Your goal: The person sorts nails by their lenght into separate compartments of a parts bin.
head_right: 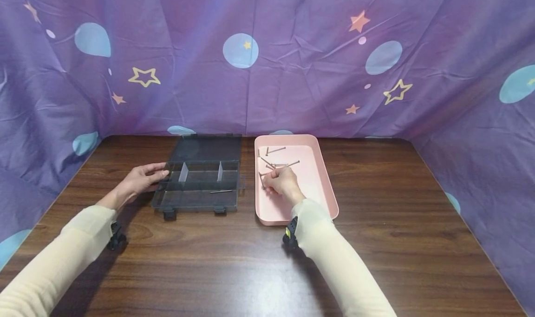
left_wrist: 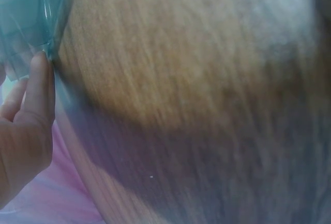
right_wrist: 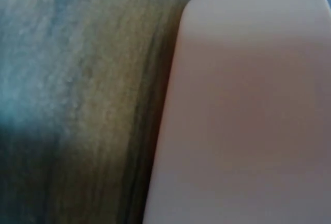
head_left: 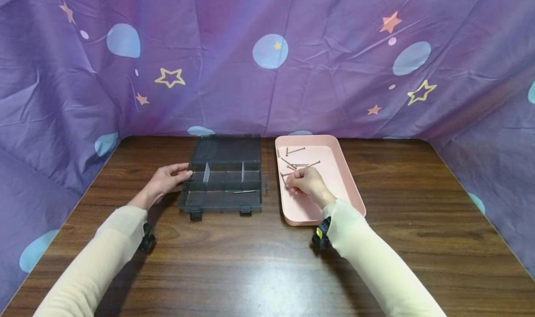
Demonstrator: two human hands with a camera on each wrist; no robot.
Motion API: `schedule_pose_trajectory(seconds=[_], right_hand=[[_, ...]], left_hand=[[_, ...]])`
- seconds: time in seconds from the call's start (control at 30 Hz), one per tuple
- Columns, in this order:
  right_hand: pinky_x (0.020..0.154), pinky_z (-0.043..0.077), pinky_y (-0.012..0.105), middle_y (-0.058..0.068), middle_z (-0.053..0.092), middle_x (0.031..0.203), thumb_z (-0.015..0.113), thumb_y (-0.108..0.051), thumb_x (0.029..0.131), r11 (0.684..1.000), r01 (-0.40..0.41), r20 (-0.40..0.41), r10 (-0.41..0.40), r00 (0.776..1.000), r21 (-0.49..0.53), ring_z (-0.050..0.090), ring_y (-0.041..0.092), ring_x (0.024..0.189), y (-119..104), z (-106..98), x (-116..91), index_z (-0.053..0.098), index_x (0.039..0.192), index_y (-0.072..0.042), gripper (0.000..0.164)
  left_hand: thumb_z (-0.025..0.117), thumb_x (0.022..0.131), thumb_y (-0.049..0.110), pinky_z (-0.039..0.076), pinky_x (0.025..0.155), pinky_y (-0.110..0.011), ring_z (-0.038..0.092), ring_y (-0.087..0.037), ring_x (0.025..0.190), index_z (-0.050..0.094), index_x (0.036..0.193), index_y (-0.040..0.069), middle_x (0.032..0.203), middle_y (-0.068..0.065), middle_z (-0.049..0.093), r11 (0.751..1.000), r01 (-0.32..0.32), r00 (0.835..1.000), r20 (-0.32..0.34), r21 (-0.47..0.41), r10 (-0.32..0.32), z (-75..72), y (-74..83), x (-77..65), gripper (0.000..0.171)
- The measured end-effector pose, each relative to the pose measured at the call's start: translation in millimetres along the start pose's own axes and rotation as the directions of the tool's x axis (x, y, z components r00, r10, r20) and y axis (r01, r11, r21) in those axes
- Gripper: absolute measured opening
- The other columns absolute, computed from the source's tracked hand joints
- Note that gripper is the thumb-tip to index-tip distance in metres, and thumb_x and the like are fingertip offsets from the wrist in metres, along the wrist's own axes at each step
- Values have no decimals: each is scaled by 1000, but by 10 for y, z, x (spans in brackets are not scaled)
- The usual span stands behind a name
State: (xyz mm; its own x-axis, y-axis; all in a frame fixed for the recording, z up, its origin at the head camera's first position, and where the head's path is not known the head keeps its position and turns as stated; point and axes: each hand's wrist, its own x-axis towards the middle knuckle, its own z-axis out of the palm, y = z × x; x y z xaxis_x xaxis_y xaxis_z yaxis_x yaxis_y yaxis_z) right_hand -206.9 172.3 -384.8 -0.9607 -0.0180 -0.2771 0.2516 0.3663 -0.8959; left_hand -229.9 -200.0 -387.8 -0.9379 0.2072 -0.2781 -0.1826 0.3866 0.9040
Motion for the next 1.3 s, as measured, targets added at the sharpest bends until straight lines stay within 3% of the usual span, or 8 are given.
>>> schedule_pose_trajectory(seconds=[0.4, 0.87, 1.3], right_hand=[[43, 45, 14, -1, 57, 54, 57, 4, 86, 1000, -16, -15, 17, 1000, 16, 51, 5, 46, 52, 65, 28, 63, 83, 11, 9], [40, 47, 15, 0, 55, 49, 61, 5, 82, 1000, 7, -93, -9, 996, -24, 51, 4, 41, 73, 126, 31, 65, 78, 11, 8], [40, 43, 15, -1, 55, 48, 64, 2, 74, 976, 44, -155, -77, 985, -211, 50, 5, 42, 59, 172, -15, 66, 70, 3, 5]], left_hand=[[49, 99, 22, 40, 103, -44, 36, -35, 133, 26, 147, -1, 143, -26, 37, 1000, -1, 1000, -3, 0, 1, 1, -23, 19, 58], [49, 99, 23, 40, 104, -44, 35, -35, 133, 26, 147, 0, 145, -26, 35, 1000, 7, 1000, 2, 7, -7, -7, -18, 11, 59], [49, 99, 23, 40, 104, -44, 34, -35, 133, 25, 147, 0, 146, -26, 34, 1000, -4, 1000, 8, 3, 4, -1, -25, 12, 59]])
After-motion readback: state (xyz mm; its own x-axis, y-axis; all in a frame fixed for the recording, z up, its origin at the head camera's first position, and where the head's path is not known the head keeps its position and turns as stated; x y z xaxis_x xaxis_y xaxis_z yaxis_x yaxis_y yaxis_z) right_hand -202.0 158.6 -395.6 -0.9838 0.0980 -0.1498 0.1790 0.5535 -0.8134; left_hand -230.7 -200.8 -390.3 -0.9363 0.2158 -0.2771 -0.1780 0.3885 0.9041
